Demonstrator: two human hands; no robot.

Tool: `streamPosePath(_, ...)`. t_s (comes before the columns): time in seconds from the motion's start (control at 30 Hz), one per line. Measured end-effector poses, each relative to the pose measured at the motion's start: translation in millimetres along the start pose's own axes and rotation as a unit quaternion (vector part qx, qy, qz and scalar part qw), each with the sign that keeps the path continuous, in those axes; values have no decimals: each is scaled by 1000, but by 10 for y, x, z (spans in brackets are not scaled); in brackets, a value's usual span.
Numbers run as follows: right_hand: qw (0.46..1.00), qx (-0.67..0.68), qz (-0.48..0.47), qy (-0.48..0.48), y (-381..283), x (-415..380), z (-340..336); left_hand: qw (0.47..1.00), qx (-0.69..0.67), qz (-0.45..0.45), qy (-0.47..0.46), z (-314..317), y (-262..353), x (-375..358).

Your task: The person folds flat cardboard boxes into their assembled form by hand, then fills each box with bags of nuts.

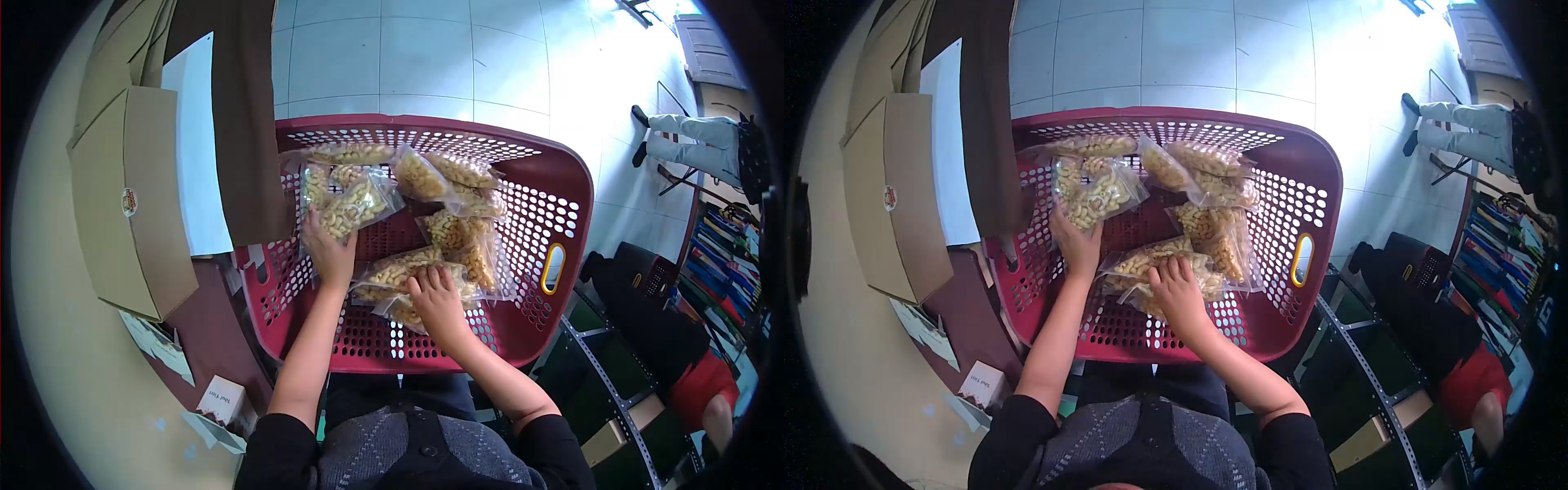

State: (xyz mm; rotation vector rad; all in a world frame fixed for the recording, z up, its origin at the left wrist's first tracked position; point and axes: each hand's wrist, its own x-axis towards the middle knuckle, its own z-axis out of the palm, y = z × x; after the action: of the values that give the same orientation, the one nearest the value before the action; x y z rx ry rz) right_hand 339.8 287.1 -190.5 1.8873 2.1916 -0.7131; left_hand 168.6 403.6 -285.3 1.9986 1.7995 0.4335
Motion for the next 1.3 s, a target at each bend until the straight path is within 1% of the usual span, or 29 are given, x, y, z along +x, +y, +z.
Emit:
streamPosePath(0.03, 1000, 15, 9, -3, 21, 14, 42, 998, 60, 9, 28, -19, -8, -35)
streamPosePath(0.07, 1000, 16, 9, -2, 61, 30, 115, 988, 135, -50, -48, -66, 22, -74)
streamPosePath(0.1, 999, 40, 17, 2, 130, 48, 212, 988, 136, -49, -46, -116, 38, -87)
streamPosePath(0.17, 998, 64, 24, 8, 273, 88, 298, 938, 277, -35, -205, -218, 28, -91)
streamPosePath(0.2, 989, 139, 38, 24, 347, 109, 304, 944, 245, -15, -223, -225, -33, -133)
streamPosePath(0.23, 975, 212, 52, 39, 421, 132, 324, 944, 246, -15, -220, -194, -75, -183)
streamPosePath(0.3, 971, 230, 67, 22, 533, 173, 444, 948, 249, 50, -190, -178, -138, -263)
streamPosePath(0.37, 932, 326, 107, 115, 560, 168, 411, 958, 215, 30, -186, -367, 76, -270)
streamPosePath(0.4, 939, 274, 114, 177, 545, 153, 376, 974, 163, 41, -151, -426, 105, -275)
streamPosePath(0.43, 937, 275, 111, 182, 544, 146, 420, 986, 113, 52, -115, -489, 153, -265)
streamPosePath(0.47, 841, 480, 189, 166, 545, 145, 491, 989, 97, 62, -88, -556, 249, -250)
streamPosePath(0.5, 697, 656, 254, 137, 556, 133, 556, 990, 99, 63, -82, -578, 297, -255)
streamPosePath(0.53, 611, 740, 217, 181, 549, 167, 506, 994, -1, 74, -83, -603, 368, -251)
streamPosePath(0.57, 613, 739, 210, 186, 564, 173, 445, 988, -102, 86, -82, -623, 453, -253)
streamPosePath(0.6, 594, 760, 188, 187, 586, 171, 376, 980, -146, 77, -112, -645, 546, -266)
streamPosePath(0.63, 575, 779, 164, 188, 604, 165, 304, 980, -148, 82, -103, -631, 625, -288)
streamPosePath(0.67, 555, 795, 160, 187, 588, 156, 216, 954, -251, 30, -162, -571, 663, -325)
streamPosePath(0.7, 559, 793, 150, 191, 561, 137, 129, 911, -349, -21, -219, -510, 703, -359)
streamPosePath(0.73, 522, 822, 150, 169, 525, 106, -2, 868, -439, -33, -229, -526, 843, -348)
streamPosePath(0.77, 485, 850, 149, 145, 502, 62, -134, 870, -441, -25, -218, -589, 953, -377)
streamPosePath(0.83, 500, 849, 119, 122, 470, -47, -362, 815, -498, -123, -267, -782, 1163, -455)
streamPosePath(0.9, 538, 825, 127, 122, 402, -119, -531, 825, -495, -119, -245, -879, 1225, -526)
streamPosePath(0.97, 561, 816, 105, 90, 341, -199, -668, 829, -519, -95, -186, -1066, 1319, -655)
streamPosePath(1.03, 508, 854, 51, 105, 200, -250, -770, 831, -527, -107, -142, -1264, 1384, -800)
streamPosePath(1.1, 525, 845, 15, 102, -28, -357, -1013, 781, -601, -149, -80, -1441, 1386, -957)
streamPosePath(1.13, 565, 821, 0, 84, -127, -406, -1086, 810, -577, -94, -48, -1495, 1335, -1032)
streamPosePath(1.17, 604, 794, -15, 65, -233, -457, -1158, 809, -580, -94, -27, -1657, 1359, -1107)
streamPosePath(1.23, 618, 783, -56, 43, -505, -528, -1296, 844, -533, -69, 13, -1997, 1376, -1288)
streamPosePath(1.3, 615, 782, -100, 28, -807, -573, -1367, 836, -536, -95, 65, -2236, 1278, -1491)
